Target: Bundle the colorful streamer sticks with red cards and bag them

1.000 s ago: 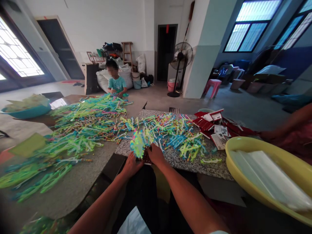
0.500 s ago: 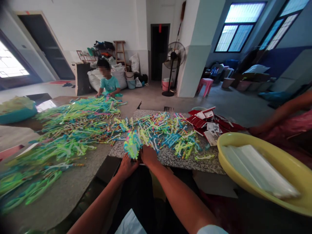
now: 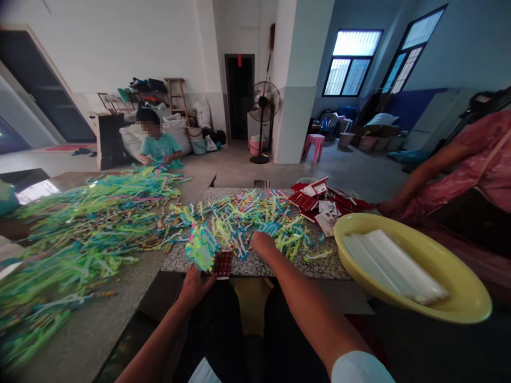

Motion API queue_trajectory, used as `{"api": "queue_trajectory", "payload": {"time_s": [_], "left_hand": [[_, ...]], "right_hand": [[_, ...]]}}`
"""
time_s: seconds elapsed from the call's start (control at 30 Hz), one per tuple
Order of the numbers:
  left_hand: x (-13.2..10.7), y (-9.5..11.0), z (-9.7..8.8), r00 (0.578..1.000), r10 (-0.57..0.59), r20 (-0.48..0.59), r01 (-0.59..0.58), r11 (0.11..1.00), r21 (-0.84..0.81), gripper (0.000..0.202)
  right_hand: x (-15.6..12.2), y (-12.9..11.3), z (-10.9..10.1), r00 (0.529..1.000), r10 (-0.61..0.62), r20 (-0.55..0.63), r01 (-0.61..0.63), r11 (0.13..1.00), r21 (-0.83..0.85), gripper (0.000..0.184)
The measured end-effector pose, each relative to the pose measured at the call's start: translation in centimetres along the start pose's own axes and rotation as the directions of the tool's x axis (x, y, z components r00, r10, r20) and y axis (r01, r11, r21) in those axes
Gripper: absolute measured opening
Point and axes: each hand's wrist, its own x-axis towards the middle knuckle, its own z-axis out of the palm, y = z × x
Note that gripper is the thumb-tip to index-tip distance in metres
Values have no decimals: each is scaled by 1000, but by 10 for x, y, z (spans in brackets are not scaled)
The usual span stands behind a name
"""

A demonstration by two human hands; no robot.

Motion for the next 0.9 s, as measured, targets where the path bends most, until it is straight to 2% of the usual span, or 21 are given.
{"api": "queue_trajectory", "payload": {"time_s": [0.07, 0.2, 0.3, 0.43, 0.57, 0.63, 0.7, 0.77, 0.9], "left_hand": [[-1, -1, 1, 1000, 11, 8, -11, 1000, 12, 32], [-2, -3, 1, 999, 39, 6, -39, 999, 23, 34], [-2, -2, 0, 1000, 25, 9, -25, 999, 29, 36], [-2, -1, -1, 999, 6, 31, -6, 1000, 15, 35], [-2, -1, -1, 1000, 7, 9, -7, 1000, 4, 34], [-2, -1, 0, 1000, 2, 19, -2, 1000, -6, 33], [-3, -2, 0, 999, -7, 32, 7, 1000, 0, 34], [-4, -3, 2, 1000, -14, 22, 14, 1000, 22, 34], [-4, -3, 5, 999, 32, -23, -31, 999, 28, 32]], "right_hand": [[-3, -3, 7, 999, -40, 25, 39, 999, 12, 25], [-14, -25, 25, 995, -96, 24, 96, 995, -2, 40], [-16, -35, 33, 992, -124, 16, 124, 992, -27, 36], [-8, -33, 30, 990, -141, -14, 141, 990, -12, 27], [3, -24, 19, 968, -242, 63, 231, 962, 145, 19], [6, -19, 14, 983, -182, 31, 174, 970, 167, 23], [9, -12, 8, 998, -47, -50, 53, 992, 115, 28], [12, -1, -1, 989, 65, -134, -58, 997, 55, 34], [23, 32, -24, 966, 124, -225, -136, 990, -43, 40]]}}
